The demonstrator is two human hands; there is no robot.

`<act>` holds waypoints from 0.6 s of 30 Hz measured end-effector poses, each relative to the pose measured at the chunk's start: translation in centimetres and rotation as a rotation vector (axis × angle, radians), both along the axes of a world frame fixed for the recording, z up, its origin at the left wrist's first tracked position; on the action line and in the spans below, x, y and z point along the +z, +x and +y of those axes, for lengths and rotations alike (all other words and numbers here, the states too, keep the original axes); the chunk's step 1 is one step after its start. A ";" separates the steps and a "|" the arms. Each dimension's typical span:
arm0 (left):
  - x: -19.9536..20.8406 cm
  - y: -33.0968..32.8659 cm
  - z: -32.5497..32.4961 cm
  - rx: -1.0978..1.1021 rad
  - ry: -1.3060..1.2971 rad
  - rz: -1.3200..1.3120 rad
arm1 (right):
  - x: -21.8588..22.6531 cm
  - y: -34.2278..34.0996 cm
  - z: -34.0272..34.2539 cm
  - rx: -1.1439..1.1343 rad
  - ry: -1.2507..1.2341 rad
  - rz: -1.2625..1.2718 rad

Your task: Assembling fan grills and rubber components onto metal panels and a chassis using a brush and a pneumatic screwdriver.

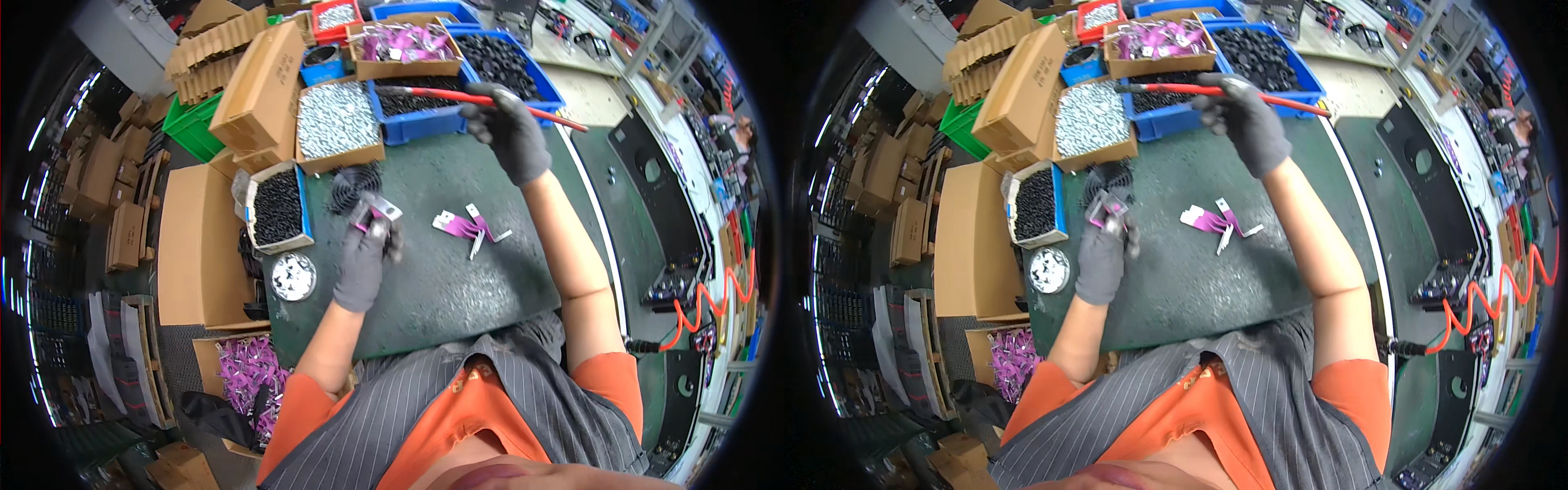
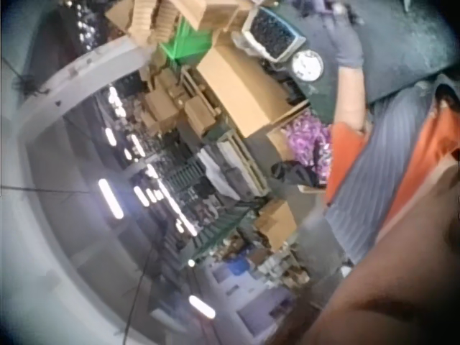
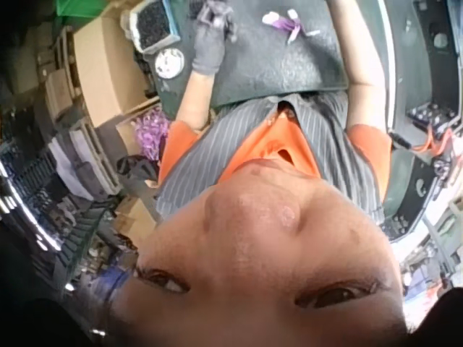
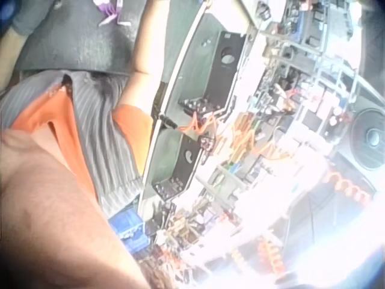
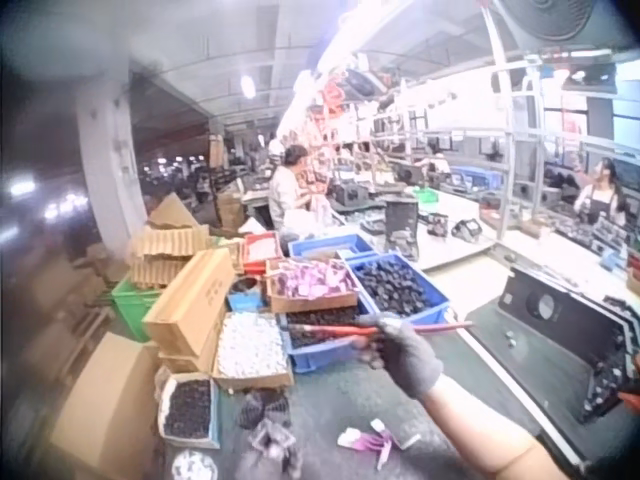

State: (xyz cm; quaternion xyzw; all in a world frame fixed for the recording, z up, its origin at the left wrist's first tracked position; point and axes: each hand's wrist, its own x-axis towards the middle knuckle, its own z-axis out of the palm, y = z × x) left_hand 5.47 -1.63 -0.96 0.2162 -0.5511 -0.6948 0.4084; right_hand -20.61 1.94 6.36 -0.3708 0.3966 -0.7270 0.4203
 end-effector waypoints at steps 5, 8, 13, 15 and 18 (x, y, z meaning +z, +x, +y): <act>0.9 0.8 0.2 0.086 0.171 -0.056 | 2.9 4.0 -12.8 0.029 -0.073 0.302; 1.1 1.4 0.6 0.088 0.192 -0.021 | 3.6 6.7 -19.7 -0.093 0.032 0.389; 1.6 1.6 0.7 0.026 0.246 0.051 | 0.4 4.0 -30.8 -0.375 0.229 0.607; 1.9 1.1 1.0 -0.032 0.268 0.084 | -1.9 -0.1 -34.5 -0.603 0.220 0.532; 1.7 4.1 0.8 0.111 0.400 -0.002 | -0.8 10.1 -33.3 -0.486 0.499 0.675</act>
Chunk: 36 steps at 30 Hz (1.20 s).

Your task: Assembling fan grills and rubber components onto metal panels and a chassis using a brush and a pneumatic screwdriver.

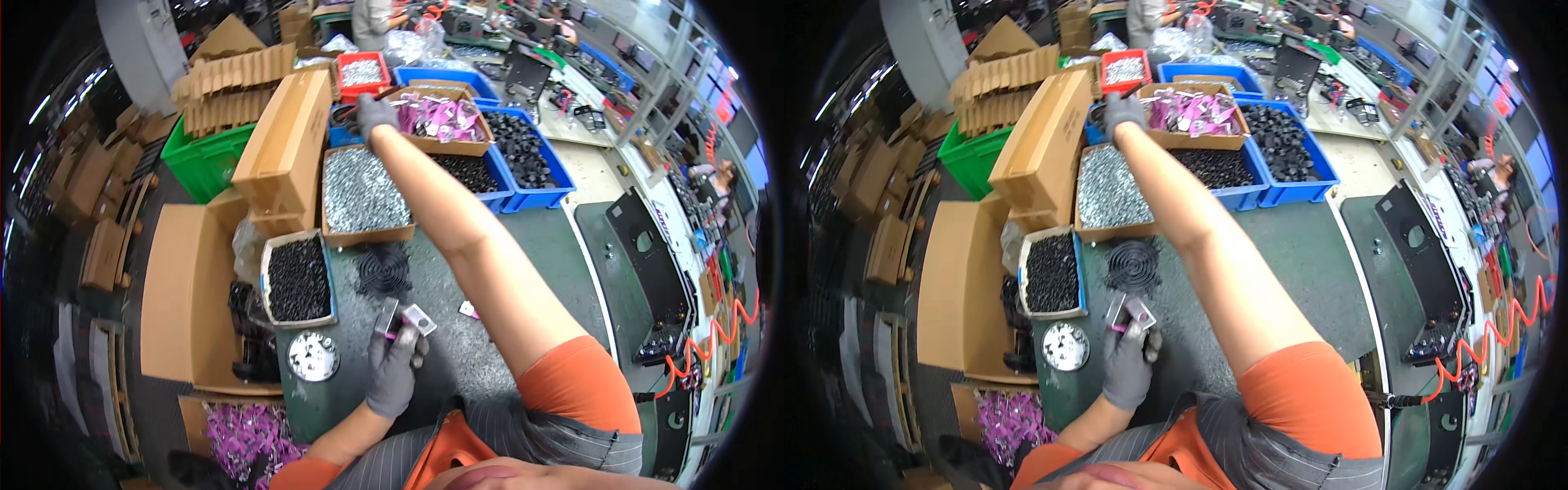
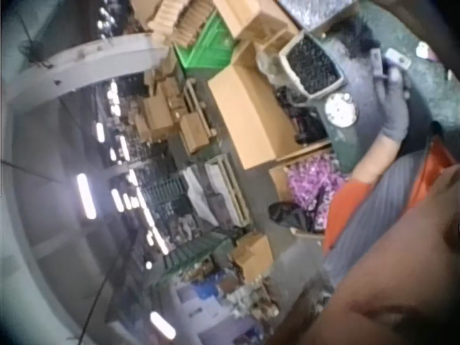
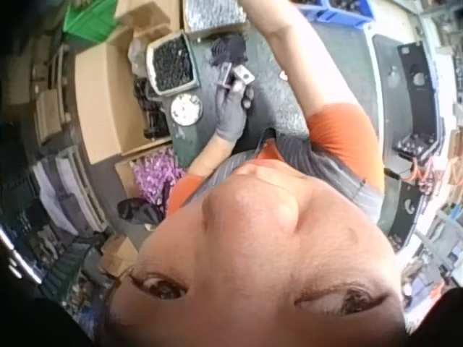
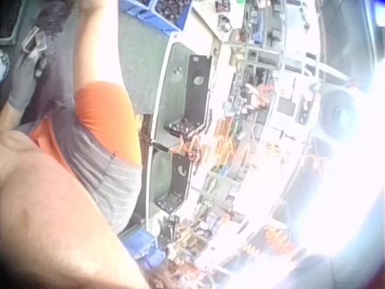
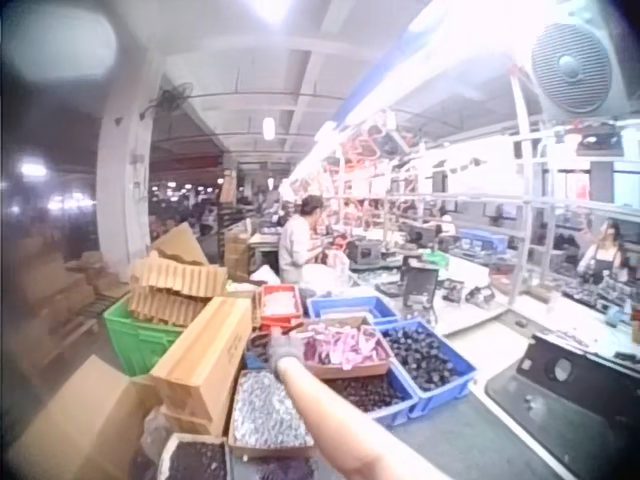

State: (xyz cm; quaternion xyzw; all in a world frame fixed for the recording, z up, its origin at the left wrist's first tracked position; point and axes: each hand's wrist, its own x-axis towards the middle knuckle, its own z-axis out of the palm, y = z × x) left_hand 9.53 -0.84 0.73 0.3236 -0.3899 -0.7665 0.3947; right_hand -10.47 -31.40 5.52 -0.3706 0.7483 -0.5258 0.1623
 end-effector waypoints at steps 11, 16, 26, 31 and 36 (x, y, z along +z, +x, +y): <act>0.1 -1.2 0.1 -0.084 -0.032 0.037 | -0.7 -4.7 -1.2 0.011 -0.404 -0.810; 0.4 -2.2 0.4 -0.014 -0.079 0.084 | 2.3 -4.9 5.8 0.087 -0.444 -0.801; -0.9 -3.2 0.6 -0.024 -0.307 -0.102 | -0.1 -6.8 33.0 0.325 -0.612 -0.890; -1.1 -4.0 0.6 -0.097 -0.346 -0.101 | -0.6 -6.4 43.7 0.173 -0.698 -0.715; 0.4 -6.1 2.5 -0.184 -0.527 0.041 | 2.4 -4.2 50.5 0.204 -0.786 -0.395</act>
